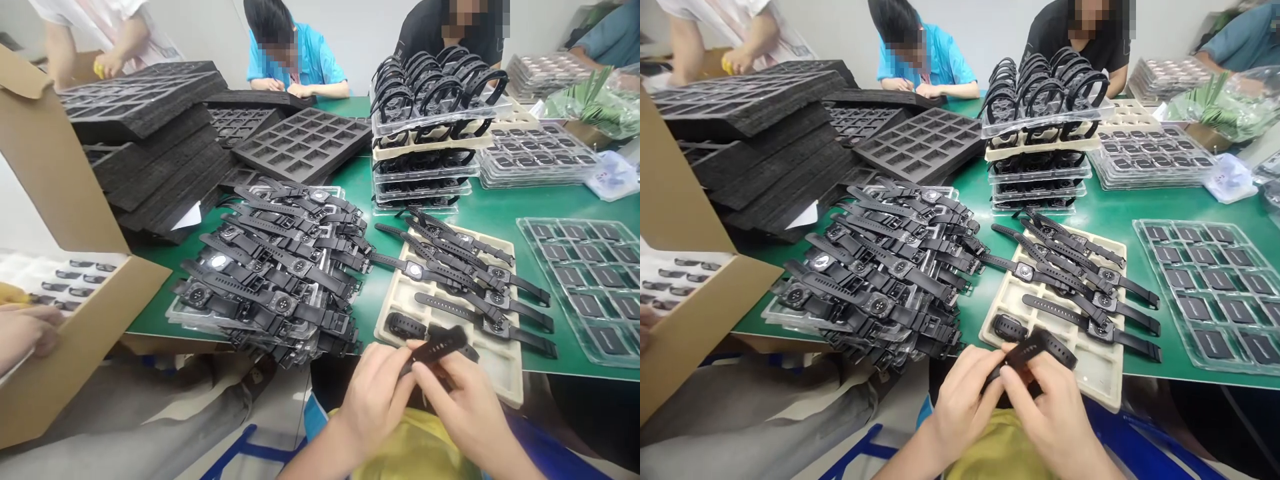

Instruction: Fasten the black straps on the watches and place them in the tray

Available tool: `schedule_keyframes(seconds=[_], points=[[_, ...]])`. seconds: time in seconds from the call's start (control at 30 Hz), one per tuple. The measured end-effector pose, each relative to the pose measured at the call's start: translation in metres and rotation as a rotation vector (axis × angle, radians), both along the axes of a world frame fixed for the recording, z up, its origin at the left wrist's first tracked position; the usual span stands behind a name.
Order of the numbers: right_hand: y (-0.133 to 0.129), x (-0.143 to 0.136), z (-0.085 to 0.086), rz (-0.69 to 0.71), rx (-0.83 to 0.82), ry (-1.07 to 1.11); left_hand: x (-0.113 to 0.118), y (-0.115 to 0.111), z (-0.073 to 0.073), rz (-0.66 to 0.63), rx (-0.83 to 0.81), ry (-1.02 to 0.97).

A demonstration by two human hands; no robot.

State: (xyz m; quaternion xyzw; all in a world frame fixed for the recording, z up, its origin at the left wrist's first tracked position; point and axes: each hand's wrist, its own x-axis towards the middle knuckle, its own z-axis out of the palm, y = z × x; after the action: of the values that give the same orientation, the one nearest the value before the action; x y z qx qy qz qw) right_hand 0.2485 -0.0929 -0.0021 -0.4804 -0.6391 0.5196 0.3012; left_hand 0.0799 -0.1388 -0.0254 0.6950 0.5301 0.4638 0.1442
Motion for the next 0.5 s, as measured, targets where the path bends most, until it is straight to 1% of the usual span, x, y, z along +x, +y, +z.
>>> schedule_keyframes(seconds=[0.07,0.13,0.23,0.3,0.4,0.47,0.5], points=[[-0.0037,-0.002,-0.0017,-0.119,-0.135,0.09,-0.001,0.0004,0.0013,-0.039,0.015,0.039],[-0.0048,-0.0051,-0.0004,-0.213,-0.272,0.221,-0.0012,0.0004,0.0021,-0.07,0.077,0.043],[-0.0043,-0.009,0.0039,-0.267,-0.375,0.352,-0.0011,0.0002,0.0019,-0.038,0.184,0.097],[-0.0044,-0.01,0.0057,-0.26,-0.395,0.37,-0.0012,0.0005,0.0017,-0.025,0.206,0.136],[-0.0058,-0.0083,0.0037,-0.233,-0.369,0.346,-0.0018,0.0014,0.0023,-0.029,0.233,0.155],[-0.006,-0.005,-0.0001,-0.204,-0.307,0.292,-0.0022,0.0016,0.0023,-0.032,0.237,0.17],[-0.0055,-0.0029,-0.002,-0.169,-0.248,0.25,-0.0024,0.0016,0.002,-0.031,0.238,0.179]])
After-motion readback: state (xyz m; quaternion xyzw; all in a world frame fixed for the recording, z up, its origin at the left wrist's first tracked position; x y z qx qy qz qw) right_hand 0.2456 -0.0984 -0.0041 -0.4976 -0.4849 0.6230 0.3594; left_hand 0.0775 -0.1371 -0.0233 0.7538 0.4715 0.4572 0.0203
